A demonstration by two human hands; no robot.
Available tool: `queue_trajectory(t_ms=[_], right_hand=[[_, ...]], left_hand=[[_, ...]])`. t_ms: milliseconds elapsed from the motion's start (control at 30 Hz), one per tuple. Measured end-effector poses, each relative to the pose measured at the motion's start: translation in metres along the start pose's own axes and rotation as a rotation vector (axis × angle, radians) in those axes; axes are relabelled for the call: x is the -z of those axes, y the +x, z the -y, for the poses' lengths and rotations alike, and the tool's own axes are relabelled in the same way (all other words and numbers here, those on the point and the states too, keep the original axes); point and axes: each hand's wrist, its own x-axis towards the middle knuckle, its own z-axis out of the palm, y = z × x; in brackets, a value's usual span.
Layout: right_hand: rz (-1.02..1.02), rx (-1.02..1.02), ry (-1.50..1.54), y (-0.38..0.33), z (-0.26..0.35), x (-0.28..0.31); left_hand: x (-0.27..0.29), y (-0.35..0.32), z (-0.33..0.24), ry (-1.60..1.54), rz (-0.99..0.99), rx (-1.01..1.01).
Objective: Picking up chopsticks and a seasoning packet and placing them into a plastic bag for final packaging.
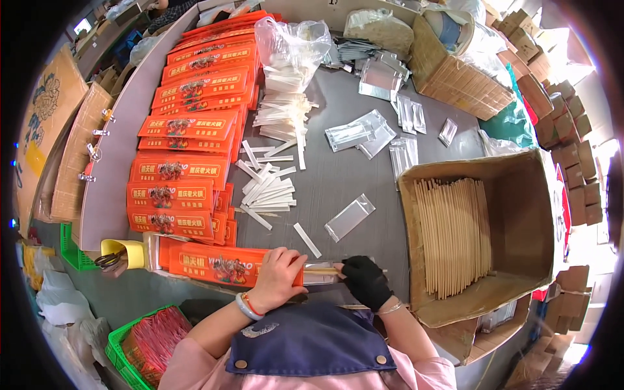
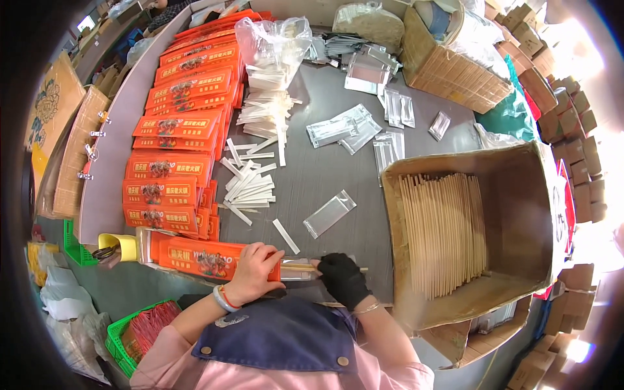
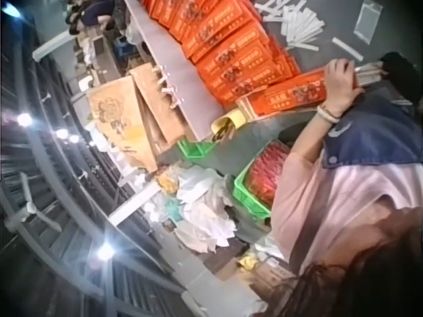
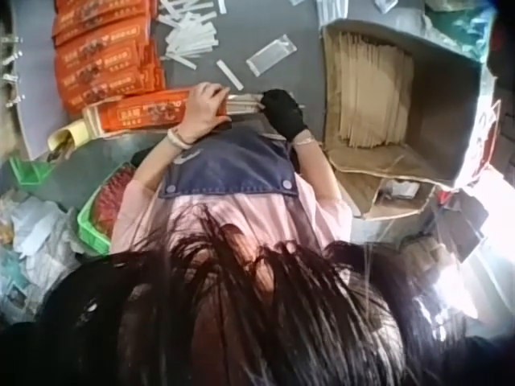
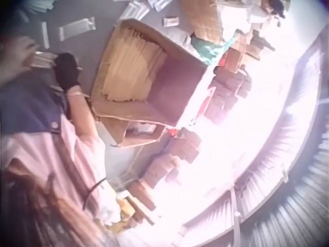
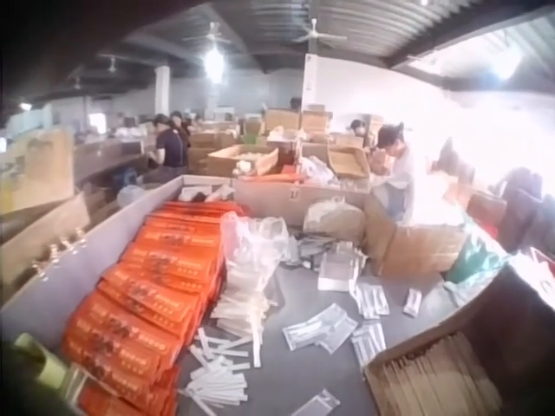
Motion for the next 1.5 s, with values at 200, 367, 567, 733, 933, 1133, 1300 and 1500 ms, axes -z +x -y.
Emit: queue_trajectory(t_ms=[200, 367, 567, 733, 933, 1133, 1300, 1500], right_hand=[[-0.206, -0.452, 0.079, -0.029, -0.02, -0.042], [-0.033, -0.325, 0.382, 0.018, 0.038, -0.018], [0.065, -0.135, -0.437, 0.019, 0.033, 0.019], [-0.148, -0.387, -0.311, 0.007, 0.013, 0.054], [0.037, -0.233, -0.424, 0.011, 0.035, 0.058], [0.287, -0.192, -0.411, 0.011, 0.025, 0.038], [0.068, 0.045, -0.227, 0.045, 0.047, -0.028], [-0.307, -0.578, -0.373, -0.024, -0.039, 0.052]], left_hand=[[-0.007, 0.009, 0.002, 0.016, -0.035, -0.04], [0.0, 0.018, 0.008, 0.14, -0.004, -0.172], [0.055, 0.036, 0.012, 0.2, 0.272, -0.297], [0.123, 0.048, 0.081, 0.572, -0.347, -0.099], [-0.005, -0.024, 0.034, 0.049, -0.161, 0.439], [-0.01, -0.02, 0.044, -0.033, -0.183, 0.418], [0.006, -0.01, 0.053, -0.022, -0.014, 0.308], [-0.008, 0.07, 0.05, 0.156, -0.072, -0.139]])
